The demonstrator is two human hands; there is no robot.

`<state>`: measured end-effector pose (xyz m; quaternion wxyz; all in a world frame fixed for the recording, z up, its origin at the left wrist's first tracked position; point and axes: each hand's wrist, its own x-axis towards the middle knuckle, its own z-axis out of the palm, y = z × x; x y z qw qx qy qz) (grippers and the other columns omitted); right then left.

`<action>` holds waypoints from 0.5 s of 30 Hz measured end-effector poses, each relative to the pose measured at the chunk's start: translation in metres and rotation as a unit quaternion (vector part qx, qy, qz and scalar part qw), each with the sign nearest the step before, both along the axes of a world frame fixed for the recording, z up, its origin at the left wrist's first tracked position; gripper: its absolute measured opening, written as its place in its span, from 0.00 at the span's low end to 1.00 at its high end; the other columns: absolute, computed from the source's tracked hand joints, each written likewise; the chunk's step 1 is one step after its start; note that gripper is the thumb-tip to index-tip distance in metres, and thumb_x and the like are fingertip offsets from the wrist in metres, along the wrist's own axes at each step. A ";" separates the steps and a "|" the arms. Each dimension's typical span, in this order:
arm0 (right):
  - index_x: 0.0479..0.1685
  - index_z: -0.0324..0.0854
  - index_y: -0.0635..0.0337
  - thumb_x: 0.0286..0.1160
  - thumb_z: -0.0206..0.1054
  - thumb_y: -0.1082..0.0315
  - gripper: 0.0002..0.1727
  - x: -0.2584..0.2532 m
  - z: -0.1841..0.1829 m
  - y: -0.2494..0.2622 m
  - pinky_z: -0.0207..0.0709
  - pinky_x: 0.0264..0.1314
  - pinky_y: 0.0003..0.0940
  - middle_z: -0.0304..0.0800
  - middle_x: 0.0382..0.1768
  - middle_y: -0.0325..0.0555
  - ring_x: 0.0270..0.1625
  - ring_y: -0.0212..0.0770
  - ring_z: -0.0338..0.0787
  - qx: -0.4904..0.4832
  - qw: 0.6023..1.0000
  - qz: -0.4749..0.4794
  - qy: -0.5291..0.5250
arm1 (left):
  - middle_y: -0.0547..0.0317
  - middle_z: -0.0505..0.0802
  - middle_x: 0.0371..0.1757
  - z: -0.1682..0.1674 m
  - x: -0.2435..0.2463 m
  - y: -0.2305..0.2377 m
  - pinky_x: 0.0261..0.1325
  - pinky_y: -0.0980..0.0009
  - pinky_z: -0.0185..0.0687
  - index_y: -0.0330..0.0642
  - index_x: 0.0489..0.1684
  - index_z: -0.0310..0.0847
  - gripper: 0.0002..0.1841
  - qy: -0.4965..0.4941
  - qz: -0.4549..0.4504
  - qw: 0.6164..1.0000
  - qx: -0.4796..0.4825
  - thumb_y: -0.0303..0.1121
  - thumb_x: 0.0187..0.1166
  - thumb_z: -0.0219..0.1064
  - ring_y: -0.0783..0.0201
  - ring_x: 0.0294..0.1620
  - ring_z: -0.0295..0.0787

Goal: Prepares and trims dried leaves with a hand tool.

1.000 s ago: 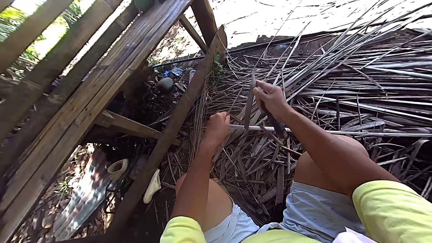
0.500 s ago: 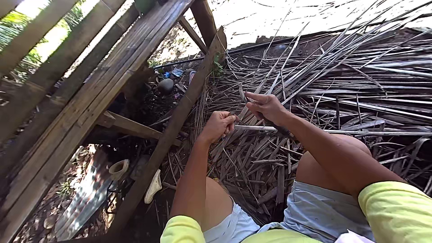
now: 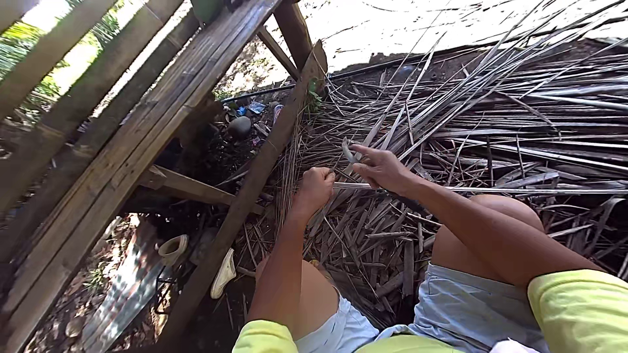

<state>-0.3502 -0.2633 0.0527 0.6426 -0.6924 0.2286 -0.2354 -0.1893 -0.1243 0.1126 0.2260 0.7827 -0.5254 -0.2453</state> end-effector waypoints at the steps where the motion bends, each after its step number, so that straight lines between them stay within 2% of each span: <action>1: 0.91 0.58 0.60 0.88 0.62 0.68 0.33 0.005 -0.001 0.008 0.73 0.22 0.30 0.80 0.22 0.45 0.17 0.33 0.74 -0.004 0.999 0.029 0.022 | 0.49 0.81 0.18 -0.002 -0.006 0.004 0.22 0.59 0.72 0.35 0.33 0.82 0.18 -0.046 0.006 0.999 -0.007 0.37 0.93 0.56 0.55 0.16 0.75; 4: 0.88 0.65 0.61 0.89 0.62 0.67 0.29 0.012 -0.006 0.005 0.70 0.20 0.26 0.80 0.23 0.43 0.16 0.30 0.72 0.018 1.000 0.005 0.011 | 0.42 0.86 0.27 0.002 -0.023 0.002 0.31 0.48 0.81 0.34 0.34 0.83 0.15 -0.146 -0.008 0.989 -0.012 0.33 0.91 0.58 0.45 0.27 0.86; 7: 0.83 0.70 0.64 0.88 0.62 0.69 0.26 0.007 -0.005 -0.017 0.71 0.16 0.22 0.80 0.21 0.37 0.14 0.27 0.73 0.091 0.993 -0.059 -0.046 | 0.40 0.88 0.30 0.006 -0.026 0.001 0.33 0.46 0.84 0.34 0.37 0.84 0.14 -0.184 -0.029 0.982 -0.024 0.32 0.91 0.58 0.43 0.31 0.89; 13: 0.79 0.74 0.61 0.89 0.61 0.68 0.22 -0.001 -0.002 -0.057 0.73 0.13 0.23 0.80 0.22 0.36 0.14 0.29 0.75 0.169 0.971 -0.137 -0.094 | 0.43 0.87 0.27 0.014 -0.023 0.007 0.29 0.50 0.81 0.35 0.36 0.84 0.13 -0.155 -0.043 0.986 -0.035 0.32 0.91 0.59 0.48 0.26 0.86; 15: 0.78 0.74 0.59 0.90 0.60 0.66 0.21 -0.004 -0.006 -0.076 0.74 0.13 0.22 0.79 0.22 0.35 0.13 0.28 0.75 0.171 0.962 -0.187 -0.098 | 0.41 0.87 0.29 0.019 -0.018 0.000 0.37 0.48 0.81 0.32 0.34 0.85 0.15 -0.128 -0.035 0.991 0.001 0.31 0.91 0.58 0.46 0.31 0.87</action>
